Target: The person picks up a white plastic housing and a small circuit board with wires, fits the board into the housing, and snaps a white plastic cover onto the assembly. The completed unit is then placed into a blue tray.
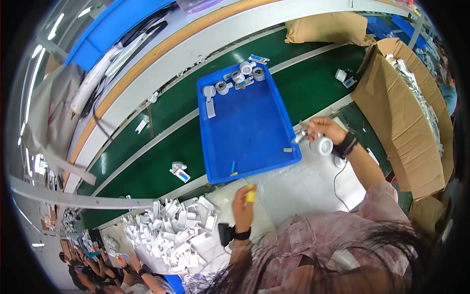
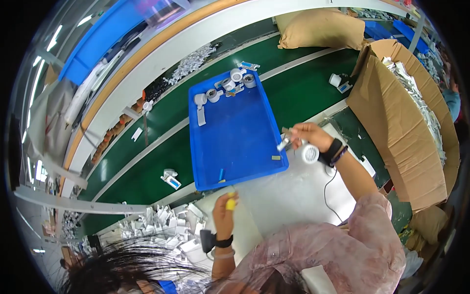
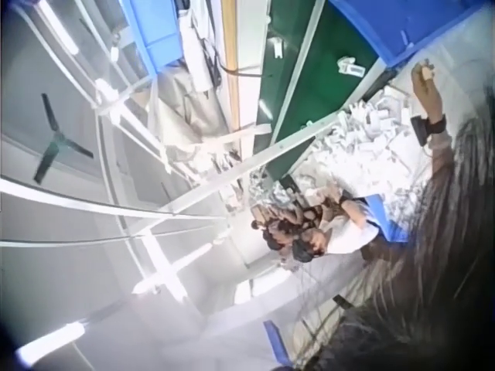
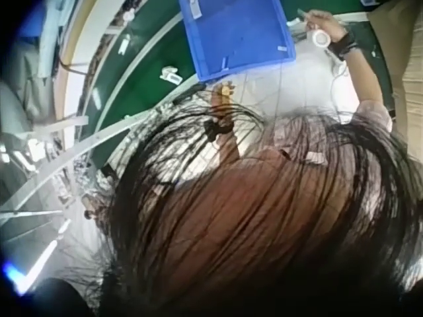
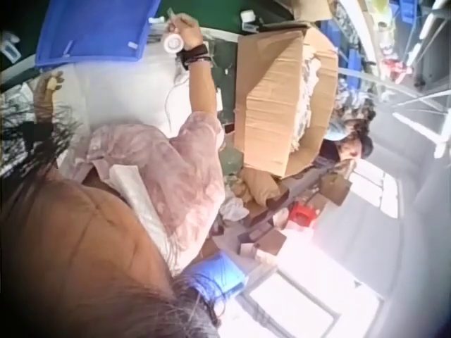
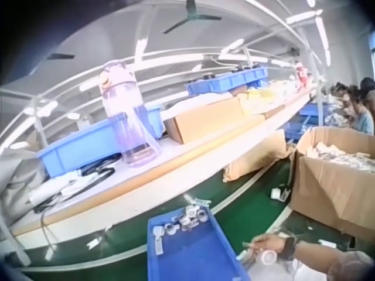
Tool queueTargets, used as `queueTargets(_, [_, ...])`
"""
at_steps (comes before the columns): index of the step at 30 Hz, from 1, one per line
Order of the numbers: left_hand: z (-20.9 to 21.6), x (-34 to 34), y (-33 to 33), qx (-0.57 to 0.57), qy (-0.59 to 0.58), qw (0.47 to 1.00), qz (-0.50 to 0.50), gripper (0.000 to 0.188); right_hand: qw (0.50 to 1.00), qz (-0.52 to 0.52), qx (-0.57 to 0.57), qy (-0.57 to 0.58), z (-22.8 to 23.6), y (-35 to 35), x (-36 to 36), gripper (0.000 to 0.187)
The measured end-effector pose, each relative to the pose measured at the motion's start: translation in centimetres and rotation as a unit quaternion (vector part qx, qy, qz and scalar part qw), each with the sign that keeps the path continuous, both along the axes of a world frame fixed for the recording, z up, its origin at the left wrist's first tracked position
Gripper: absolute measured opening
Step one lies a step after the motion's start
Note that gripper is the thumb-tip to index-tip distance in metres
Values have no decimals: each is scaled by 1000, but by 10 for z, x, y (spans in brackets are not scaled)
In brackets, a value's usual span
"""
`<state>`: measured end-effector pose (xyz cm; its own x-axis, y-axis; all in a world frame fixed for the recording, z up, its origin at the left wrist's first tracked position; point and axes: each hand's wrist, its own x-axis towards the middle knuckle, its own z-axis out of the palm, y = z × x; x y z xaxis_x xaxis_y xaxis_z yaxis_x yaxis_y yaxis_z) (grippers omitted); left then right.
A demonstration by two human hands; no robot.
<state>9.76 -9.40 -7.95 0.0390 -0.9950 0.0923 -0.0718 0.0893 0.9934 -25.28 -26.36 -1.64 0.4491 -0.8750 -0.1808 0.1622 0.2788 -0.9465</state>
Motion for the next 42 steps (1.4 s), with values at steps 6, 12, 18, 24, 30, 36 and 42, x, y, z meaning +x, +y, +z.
queueTargets(6, [43,-79,7,-116,-122,982,-83,69,985,166,-41,-12,36,102,46,26])
queueTargets(12, [54,-54,47,-16,-291,921,-259,45,954,299,-16,32,52,154,63,24])
queueTargets(18, [65,-27,86,-114,-308,903,-276,49,930,352,48,91,44,190,76,21])
queueTargets(24, [53,-13,104,-29,-249,904,-346,40,906,371,-4,203,38,211,87,23])
queueTargets(30, [55,-38,101,75,-388,859,-326,42,884,275,-175,334,6,227,73,27])
queueTargets(36, [51,-82,90,45,-267,955,-121,38,960,61,-140,233,-6,232,58,15])
queueTargets(42, [60,-119,73,135,101,983,-69,26,913,-85,-338,214,-16,216,41,11])
